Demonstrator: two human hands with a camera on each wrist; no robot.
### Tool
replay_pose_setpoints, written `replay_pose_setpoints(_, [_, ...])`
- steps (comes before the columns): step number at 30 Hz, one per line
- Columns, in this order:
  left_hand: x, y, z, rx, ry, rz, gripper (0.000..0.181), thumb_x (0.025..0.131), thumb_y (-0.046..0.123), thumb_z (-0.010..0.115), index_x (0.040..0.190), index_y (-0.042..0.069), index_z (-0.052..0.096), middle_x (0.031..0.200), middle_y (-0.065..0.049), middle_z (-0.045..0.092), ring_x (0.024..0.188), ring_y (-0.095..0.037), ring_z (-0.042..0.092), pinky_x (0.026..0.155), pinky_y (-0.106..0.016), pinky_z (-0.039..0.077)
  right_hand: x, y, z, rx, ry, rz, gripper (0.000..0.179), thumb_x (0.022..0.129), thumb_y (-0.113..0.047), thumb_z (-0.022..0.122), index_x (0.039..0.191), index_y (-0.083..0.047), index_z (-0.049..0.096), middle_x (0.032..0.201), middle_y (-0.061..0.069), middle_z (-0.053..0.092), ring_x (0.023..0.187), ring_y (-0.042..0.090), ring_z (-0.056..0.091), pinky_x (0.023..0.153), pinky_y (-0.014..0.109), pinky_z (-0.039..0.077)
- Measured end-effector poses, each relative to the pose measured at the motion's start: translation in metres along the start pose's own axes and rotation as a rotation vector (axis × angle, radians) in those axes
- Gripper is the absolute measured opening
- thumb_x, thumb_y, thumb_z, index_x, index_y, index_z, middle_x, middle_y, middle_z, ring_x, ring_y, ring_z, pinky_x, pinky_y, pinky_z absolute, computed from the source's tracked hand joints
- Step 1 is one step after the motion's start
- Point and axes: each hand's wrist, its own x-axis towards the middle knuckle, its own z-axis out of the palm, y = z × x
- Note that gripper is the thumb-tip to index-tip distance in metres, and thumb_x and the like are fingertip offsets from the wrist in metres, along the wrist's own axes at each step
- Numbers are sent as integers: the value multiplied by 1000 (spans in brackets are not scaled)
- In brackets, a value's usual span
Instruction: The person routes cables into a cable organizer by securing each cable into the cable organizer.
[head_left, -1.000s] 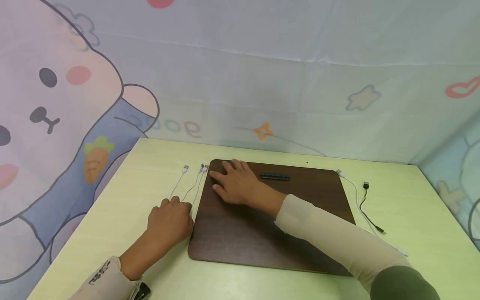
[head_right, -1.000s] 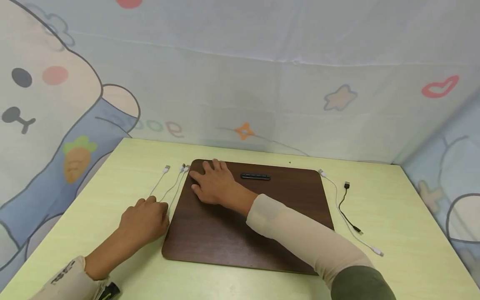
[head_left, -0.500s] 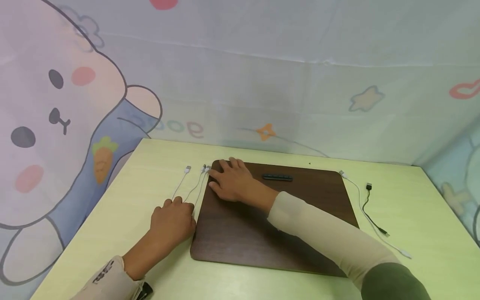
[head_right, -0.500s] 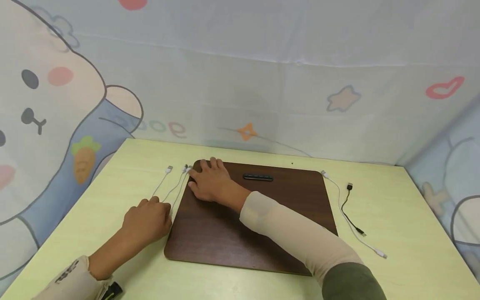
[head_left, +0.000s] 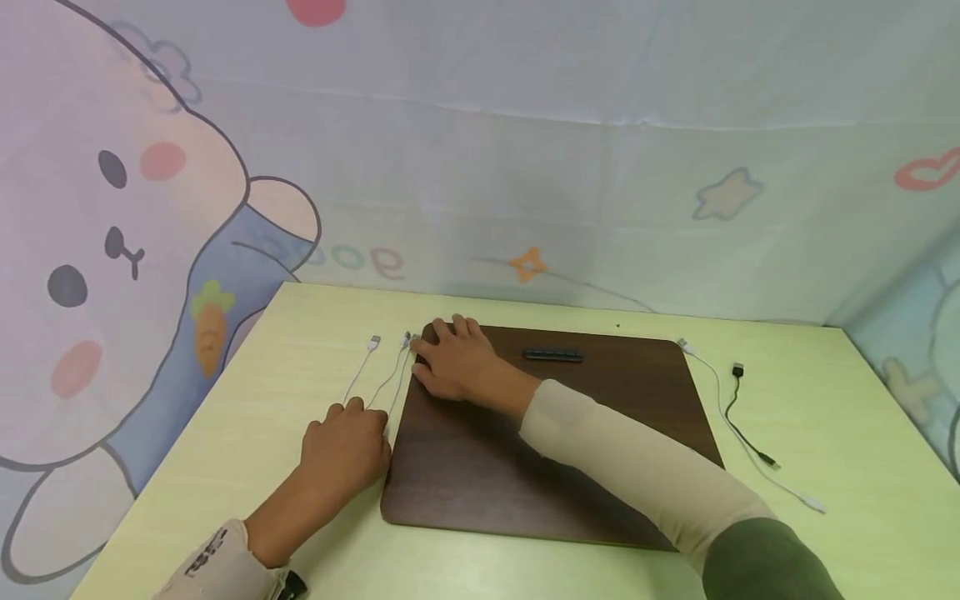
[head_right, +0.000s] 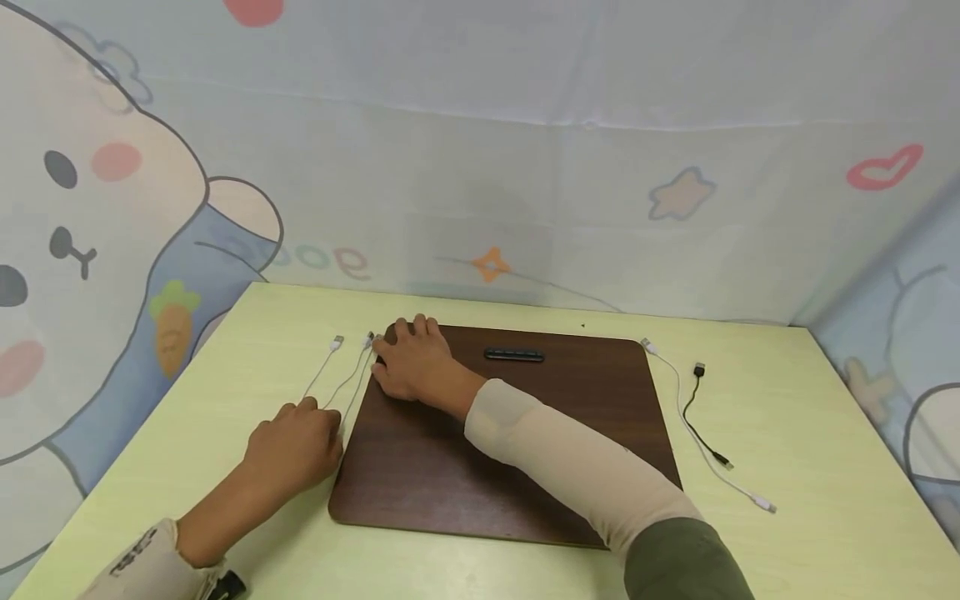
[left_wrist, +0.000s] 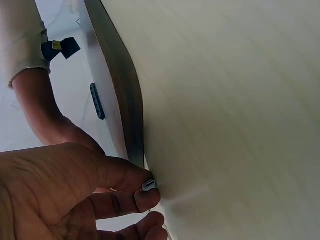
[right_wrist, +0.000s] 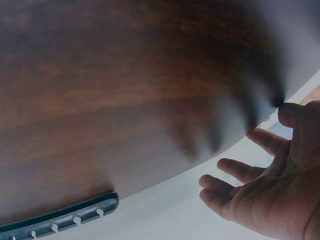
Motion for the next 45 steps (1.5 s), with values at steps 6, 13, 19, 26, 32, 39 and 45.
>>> replay_pose_setpoints(6, [2, -2, 2, 5, -12, -6, 11, 98, 12, 70, 87, 11, 74, 88, -12, 62, 81, -33, 59, 66, -54, 52, 9, -3, 0, -17, 0, 5, 60, 122, -54, 28, 178, -34, 35, 186, 15, 29, 173, 45, 25, 140, 56, 25])
replay_pose_setpoints(13, [8, -13, 24, -4, 56, 8, 13, 96, 11, 70, 83, 13, 72, 85, -11, 61, 76, -33, 58, 61, -54, 49, 20, -9, -1, -95, 8, 2, 57, 124, -50, 26, 177, -33, 39, 181, 13, 37, 167, 41, 36, 137, 54, 31])
replay_pose_setpoints(19, [10, -16, 31, -8, 79, 11, 10, 94, 13, 70, 85, 13, 73, 87, -12, 61, 76, -33, 58, 62, -56, 49, 30, -11, -1, -111, 67, -7, 47, 124, -38, 36, 168, -32, 51, 165, 9, 55, 153, 38, 50, 131, 52, 39])
replay_pose_setpoints(26, [14, -23, 42, 3, 97, 19, 12, 95, 14, 68, 85, 14, 72, 86, -12, 61, 77, -34, 58, 60, -55, 47, 36, -12, -4, -149, 138, -44, 41, 122, -25, 43, 156, -33, 65, 152, 9, 64, 140, 36, 61, 126, 50, 46])
replay_pose_setpoints(32, [1, -7, 11, -18, 52, 5, 13, 98, 13, 68, 86, 13, 73, 89, -13, 63, 80, -35, 61, 64, -57, 50, 42, -17, -8, -164, 133, -53, 41, 123, -22, 43, 148, -31, 73, 152, 6, 64, 143, 34, 59, 126, 49, 45])
replay_pose_setpoints(39, [10, -16, 31, -4, 71, 3, 11, 97, 15, 68, 90, 14, 76, 90, -13, 64, 81, -36, 61, 63, -58, 50, 47, -24, -9, -151, 137, -47, 30, 120, -15, 53, 132, -25, 79, 143, 1, 67, 133, 27, 60, 119, 44, 46])
replay_pose_setpoints(45, [7, -12, 24, -1, 61, 2, 10, 98, 14, 68, 92, 13, 77, 91, -13, 64, 81, -36, 61, 63, -56, 50, 51, -27, -11, -137, 150, -45, 24, 118, -15, 59, 126, -24, 79, 134, 0, 68, 122, 24, 60, 115, 42, 47])
